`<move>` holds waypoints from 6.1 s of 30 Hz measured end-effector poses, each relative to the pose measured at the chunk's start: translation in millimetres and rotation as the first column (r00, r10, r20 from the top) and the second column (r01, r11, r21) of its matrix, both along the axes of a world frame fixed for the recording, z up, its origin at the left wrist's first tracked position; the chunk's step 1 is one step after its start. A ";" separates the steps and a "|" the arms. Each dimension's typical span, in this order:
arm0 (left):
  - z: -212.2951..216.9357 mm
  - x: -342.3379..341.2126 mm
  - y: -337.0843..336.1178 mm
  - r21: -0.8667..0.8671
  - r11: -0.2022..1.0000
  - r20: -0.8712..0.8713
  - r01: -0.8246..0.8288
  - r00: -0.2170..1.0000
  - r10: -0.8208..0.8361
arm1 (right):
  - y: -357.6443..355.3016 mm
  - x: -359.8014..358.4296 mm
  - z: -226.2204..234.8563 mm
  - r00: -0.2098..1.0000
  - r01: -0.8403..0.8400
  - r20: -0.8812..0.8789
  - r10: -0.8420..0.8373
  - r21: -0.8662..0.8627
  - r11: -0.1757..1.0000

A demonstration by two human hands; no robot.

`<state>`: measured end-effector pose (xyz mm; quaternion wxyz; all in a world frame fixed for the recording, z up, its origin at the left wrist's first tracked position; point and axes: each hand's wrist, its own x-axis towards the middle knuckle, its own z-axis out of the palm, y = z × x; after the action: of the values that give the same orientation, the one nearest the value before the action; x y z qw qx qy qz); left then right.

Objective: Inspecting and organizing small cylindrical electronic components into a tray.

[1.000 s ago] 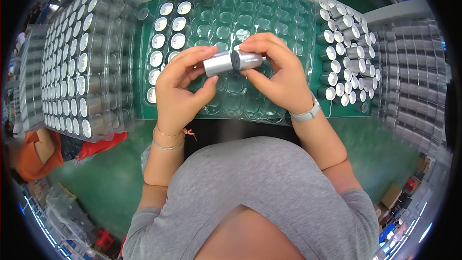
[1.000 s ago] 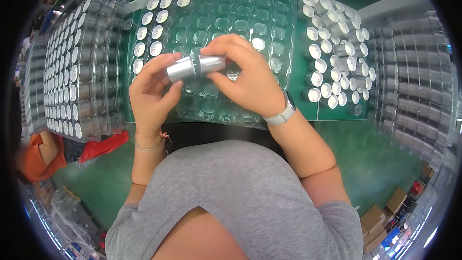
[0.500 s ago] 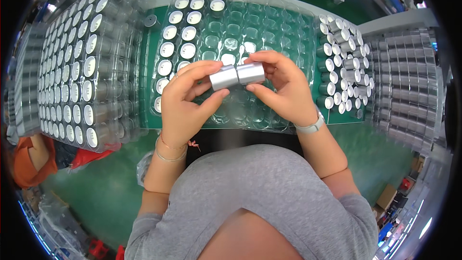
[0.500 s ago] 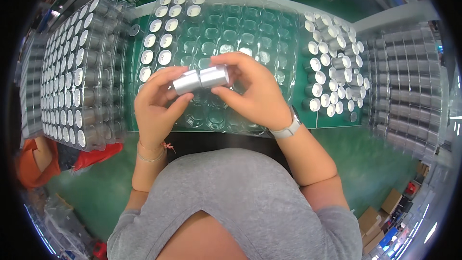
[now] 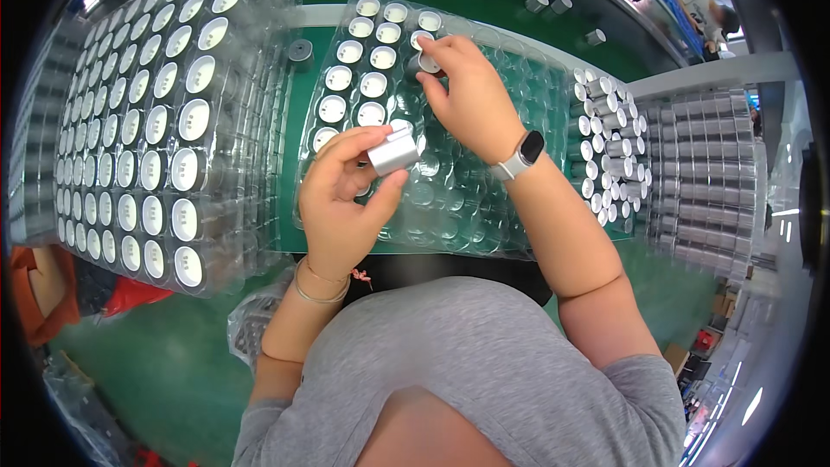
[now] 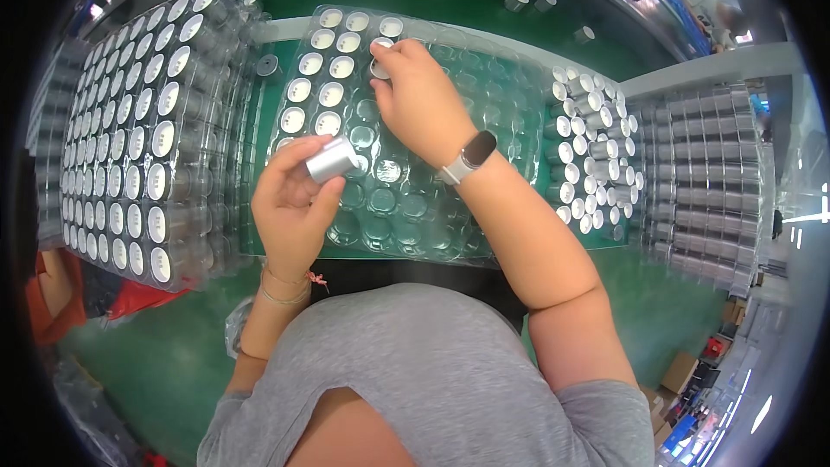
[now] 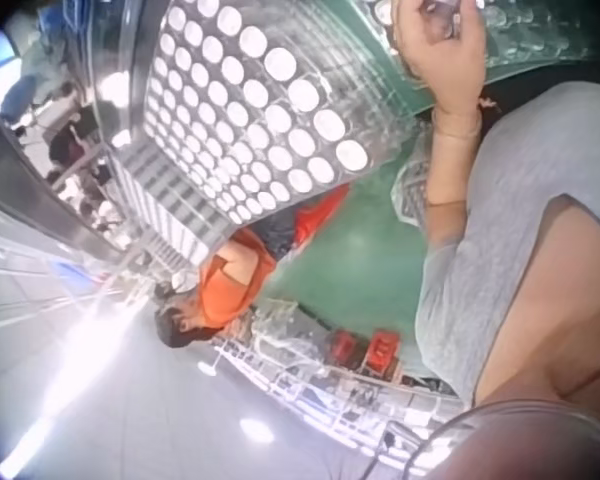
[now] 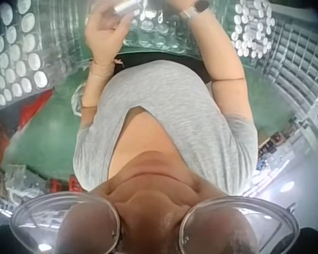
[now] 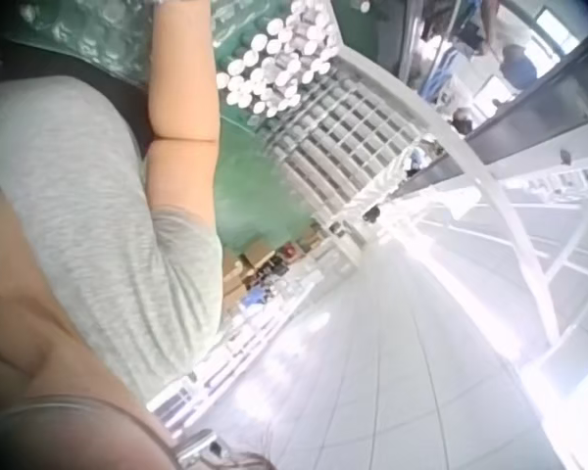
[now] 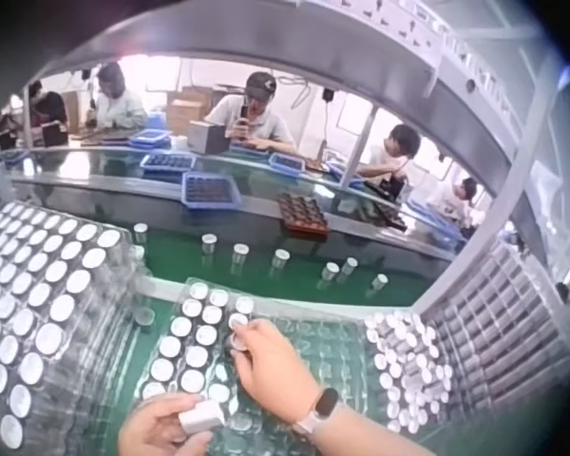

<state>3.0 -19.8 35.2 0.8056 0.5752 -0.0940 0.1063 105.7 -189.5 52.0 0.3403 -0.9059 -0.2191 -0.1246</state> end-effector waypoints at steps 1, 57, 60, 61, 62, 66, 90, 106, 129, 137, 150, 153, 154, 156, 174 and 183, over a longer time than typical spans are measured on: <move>0.8 -1.0 1.2 0.029 1.000 -0.004 0.012 1.000 -0.011 | -0.3 3.3 -3.0 1.000 -0.004 -0.018 0.003 -0.088 0.996; 0.6 -0.1 -1.1 0.154 0.988 0.014 -0.030 1.000 0.028 | 13.1 -18.0 -8.8 0.999 -0.029 -0.035 0.011 -0.565 0.825; 0.1 -1.3 0.2 0.167 0.986 0.016 -0.019 1.000 0.016 | 12.7 -16.3 -7.8 0.995 -0.053 -0.101 0.000 -0.523 0.850; 0.8 -1.3 0.4 0.173 0.985 0.014 -0.021 1.000 0.019 | 10.8 -11.2 -3.8 0.995 -0.047 -0.099 -0.006 -0.525 0.850; 0.9 -1.2 -0.3 0.179 0.983 0.011 -0.028 1.000 0.026 | 7.8 1.2 1.9 0.997 0.004 -0.065 -0.037 -0.445 0.896; 3.2 -0.9 -0.3 0.161 0.984 0.036 -0.071 0.997 0.066 | -44.1 86.7 25.2 0.986 0.157 0.095 -0.134 -0.310 0.938; 5.1 1.0 -2.6 0.248 0.969 -0.034 -0.011 0.999 0.020 | -123.9 207.6 -13.5 0.980 -0.038 -0.184 -0.073 -0.537 0.843; 20.4 0.2 -24.8 0.163 0.981 -0.120 0.103 0.989 -0.083 | -60.7 -67.9 63.1 0.706 0.043 -0.568 0.423 0.630 0.775; 12.1 -3.6 -53.8 -0.011 0.963 -0.232 0.268 0.936 -0.263 | -86.8 -91.5 0.4 0.654 0.244 -0.464 0.597 0.877 0.414; 8.5 -4.8 -57.4 0.075 0.968 -0.293 0.238 0.933 -0.207 | -82.6 -89.1 -4.4 0.679 0.163 -0.417 0.604 0.888 0.430; 5.4 -4.2 -55.2 0.214 0.949 -0.211 0.230 0.960 -0.185 | -83.9 -92.6 -6.6 0.711 0.063 -0.394 0.583 0.861 0.504; 5.1 -3.9 -55.7 0.148 0.965 -0.238 0.217 0.955 -0.178 | -81.3 -92.5 -4.8 0.745 0.052 -0.365 0.559 0.866 0.497; 5.9 -4.0 -56.2 0.148 0.966 -0.239 0.214 0.955 -0.175 | -81.0 -92.0 -5.0 0.821 -0.027 -0.323 0.471 0.802 0.596; 8.4 -4.3 -57.4 0.123 0.968 -0.270 0.221 0.946 -0.181 | -80.3 -91.2 -6.5 0.884 -0.092 -0.261 0.389 0.718 0.690; 9.8 -6.0 -58.4 0.186 0.953 -0.311 0.240 0.934 -0.175 | -80.8 -92.2 -4.8 0.949 -0.258 -0.063 0.308 0.406 0.877; 5.1 -8.8 -56.3 0.307 0.940 -0.127 0.149 0.985 -0.115 | -83.3 -94.2 -0.3 0.876 -0.197 -0.185 0.445 0.704 0.682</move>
<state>-5.8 -76.1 40.3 0.7126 0.6936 -0.1050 0.0047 11.5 -272.7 51.7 0.6897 -0.6770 -0.2553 0.0274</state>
